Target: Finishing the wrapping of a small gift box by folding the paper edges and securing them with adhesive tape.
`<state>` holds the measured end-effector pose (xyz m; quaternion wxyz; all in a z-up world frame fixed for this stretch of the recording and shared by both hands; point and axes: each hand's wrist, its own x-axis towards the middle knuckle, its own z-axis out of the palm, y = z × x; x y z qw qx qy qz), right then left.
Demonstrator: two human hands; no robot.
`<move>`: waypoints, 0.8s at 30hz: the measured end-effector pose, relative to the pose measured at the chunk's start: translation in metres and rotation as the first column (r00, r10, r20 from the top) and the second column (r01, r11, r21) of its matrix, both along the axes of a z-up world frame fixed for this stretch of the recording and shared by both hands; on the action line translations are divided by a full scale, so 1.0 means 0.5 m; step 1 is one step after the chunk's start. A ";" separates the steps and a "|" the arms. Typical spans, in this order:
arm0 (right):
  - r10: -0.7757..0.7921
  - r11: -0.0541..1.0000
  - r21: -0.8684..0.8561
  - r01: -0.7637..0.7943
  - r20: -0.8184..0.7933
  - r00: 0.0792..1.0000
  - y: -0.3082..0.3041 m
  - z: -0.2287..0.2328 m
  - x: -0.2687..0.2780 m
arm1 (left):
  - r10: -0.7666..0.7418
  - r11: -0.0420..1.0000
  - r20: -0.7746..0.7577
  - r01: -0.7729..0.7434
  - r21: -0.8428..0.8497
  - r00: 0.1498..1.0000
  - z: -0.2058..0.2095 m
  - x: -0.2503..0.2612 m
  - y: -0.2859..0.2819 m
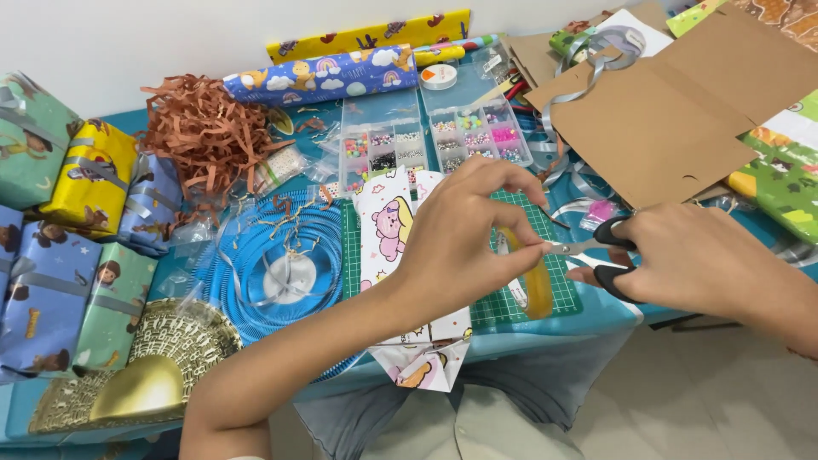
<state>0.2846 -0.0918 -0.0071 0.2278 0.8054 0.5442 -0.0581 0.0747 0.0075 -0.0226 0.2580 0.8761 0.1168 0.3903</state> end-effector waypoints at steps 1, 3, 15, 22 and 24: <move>-0.004 1.000 0.026 0.004 -0.021 1.000 0.006 -0.008 0.010 | -0.015 1.000 -0.001 0.015 0.015 1.000 -0.006 0.009 0.009; -0.009 1.000 0.024 0.010 -0.036 0.999 0.016 -0.012 0.021 | -0.007 1.000 -0.009 0.007 0.015 1.000 -0.013 0.022 0.025; 0.208 0.941 0.302 -0.152 -0.162 0.965 0.062 -0.100 0.110 | 0.085 0.996 -0.091 -0.087 -0.012 0.992 -0.054 0.078 0.085; 0.032 0.977 0.205 0.056 -0.404 0.914 0.086 -0.089 0.097 | 0.138 0.985 -0.131 -0.150 -0.087 0.982 -0.076 0.093 0.116; 0.063 0.973 0.230 0.031 -0.390 0.919 0.088 -0.096 0.099 | 0.140 0.984 -0.111 -0.151 -0.098 0.984 -0.084 0.097 0.126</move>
